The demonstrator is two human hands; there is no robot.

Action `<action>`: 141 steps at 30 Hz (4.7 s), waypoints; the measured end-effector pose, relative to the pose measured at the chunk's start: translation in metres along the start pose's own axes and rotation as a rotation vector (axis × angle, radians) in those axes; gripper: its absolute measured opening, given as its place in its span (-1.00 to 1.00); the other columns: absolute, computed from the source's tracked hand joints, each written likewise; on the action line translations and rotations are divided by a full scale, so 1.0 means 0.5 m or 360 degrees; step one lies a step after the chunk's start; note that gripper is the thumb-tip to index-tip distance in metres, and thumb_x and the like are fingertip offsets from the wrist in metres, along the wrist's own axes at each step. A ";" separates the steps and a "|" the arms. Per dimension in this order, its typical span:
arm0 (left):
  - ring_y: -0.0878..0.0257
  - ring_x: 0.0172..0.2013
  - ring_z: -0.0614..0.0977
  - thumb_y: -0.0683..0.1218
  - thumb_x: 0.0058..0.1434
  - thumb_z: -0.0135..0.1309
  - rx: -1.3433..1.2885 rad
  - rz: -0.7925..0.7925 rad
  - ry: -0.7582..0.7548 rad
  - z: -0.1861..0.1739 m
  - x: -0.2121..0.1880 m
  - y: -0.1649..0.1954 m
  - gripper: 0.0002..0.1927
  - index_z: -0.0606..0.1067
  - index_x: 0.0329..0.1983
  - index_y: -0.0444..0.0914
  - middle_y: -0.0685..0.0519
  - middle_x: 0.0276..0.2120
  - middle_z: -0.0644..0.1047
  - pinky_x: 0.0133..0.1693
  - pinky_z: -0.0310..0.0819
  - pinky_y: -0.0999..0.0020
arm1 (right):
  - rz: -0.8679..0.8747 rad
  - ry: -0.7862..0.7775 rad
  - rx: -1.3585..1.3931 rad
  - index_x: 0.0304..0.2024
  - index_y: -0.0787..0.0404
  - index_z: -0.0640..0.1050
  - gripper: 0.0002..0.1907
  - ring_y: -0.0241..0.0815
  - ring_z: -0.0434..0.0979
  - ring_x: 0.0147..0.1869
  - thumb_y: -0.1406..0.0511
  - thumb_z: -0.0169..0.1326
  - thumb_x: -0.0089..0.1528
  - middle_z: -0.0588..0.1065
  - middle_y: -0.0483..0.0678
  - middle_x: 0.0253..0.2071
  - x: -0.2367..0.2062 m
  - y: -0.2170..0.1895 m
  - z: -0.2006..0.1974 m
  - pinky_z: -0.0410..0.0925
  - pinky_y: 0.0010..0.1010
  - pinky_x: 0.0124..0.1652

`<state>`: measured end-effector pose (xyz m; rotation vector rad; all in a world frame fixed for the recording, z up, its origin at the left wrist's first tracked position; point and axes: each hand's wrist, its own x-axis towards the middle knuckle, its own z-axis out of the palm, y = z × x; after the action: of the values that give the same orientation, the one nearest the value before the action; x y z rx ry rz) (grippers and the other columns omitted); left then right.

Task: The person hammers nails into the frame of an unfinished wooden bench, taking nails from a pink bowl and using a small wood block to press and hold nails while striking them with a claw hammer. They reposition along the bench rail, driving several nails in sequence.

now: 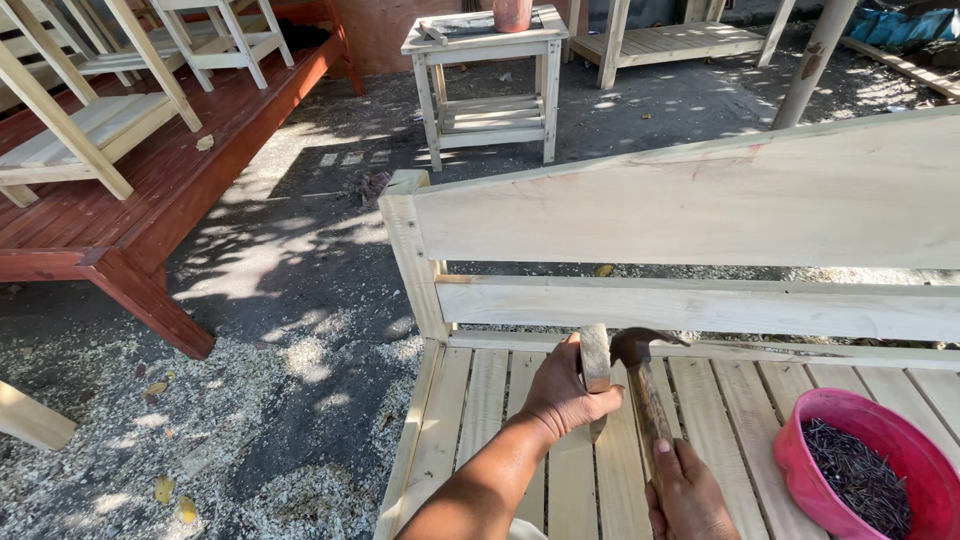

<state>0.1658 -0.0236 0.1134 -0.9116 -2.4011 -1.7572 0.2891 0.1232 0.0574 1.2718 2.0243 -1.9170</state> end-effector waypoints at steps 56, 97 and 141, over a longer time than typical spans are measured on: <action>0.31 0.22 0.39 -0.19 -0.25 0.37 -0.0567 -0.0532 -0.0565 0.035 0.068 -0.077 0.16 0.07 0.45 -0.04 0.13 0.19 0.41 0.24 0.19 0.35 | -0.0592 0.0149 -0.0533 -0.01 0.16 0.43 -0.52 -0.22 0.31 -0.58 -0.07 -0.18 0.40 0.32 -0.01 -0.57 -0.292 -0.202 -0.173 0.32 -0.29 -0.51; 0.18 -0.21 0.64 -0.11 -0.12 0.23 -0.0190 -0.0379 0.0027 0.097 0.042 -0.106 -0.34 0.32 0.11 -0.20 0.00 -0.27 0.59 -0.09 0.54 0.33 | -0.0766 0.0315 -0.0836 0.12 0.09 0.42 -0.52 0.04 0.64 -0.26 -0.07 -0.14 0.37 0.52 0.12 -0.44 -0.009 -0.060 -0.148 0.51 -0.09 -0.18; -0.06 -0.18 0.66 -0.09 -0.08 0.17 -0.0117 -0.0220 0.0140 0.097 0.069 -0.137 -0.41 0.26 0.03 -0.30 -0.12 -0.28 0.58 -0.10 0.56 0.23 | -0.0604 0.0288 -0.1496 -0.03 0.19 0.44 -0.48 0.34 0.61 -0.04 -0.11 -0.19 0.40 0.63 0.26 -0.25 0.307 0.042 -0.008 0.42 0.12 0.00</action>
<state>0.1202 0.0210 0.0490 -0.6737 -2.4121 -1.9004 0.2031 0.2006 -0.0457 0.8466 2.8459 -0.6651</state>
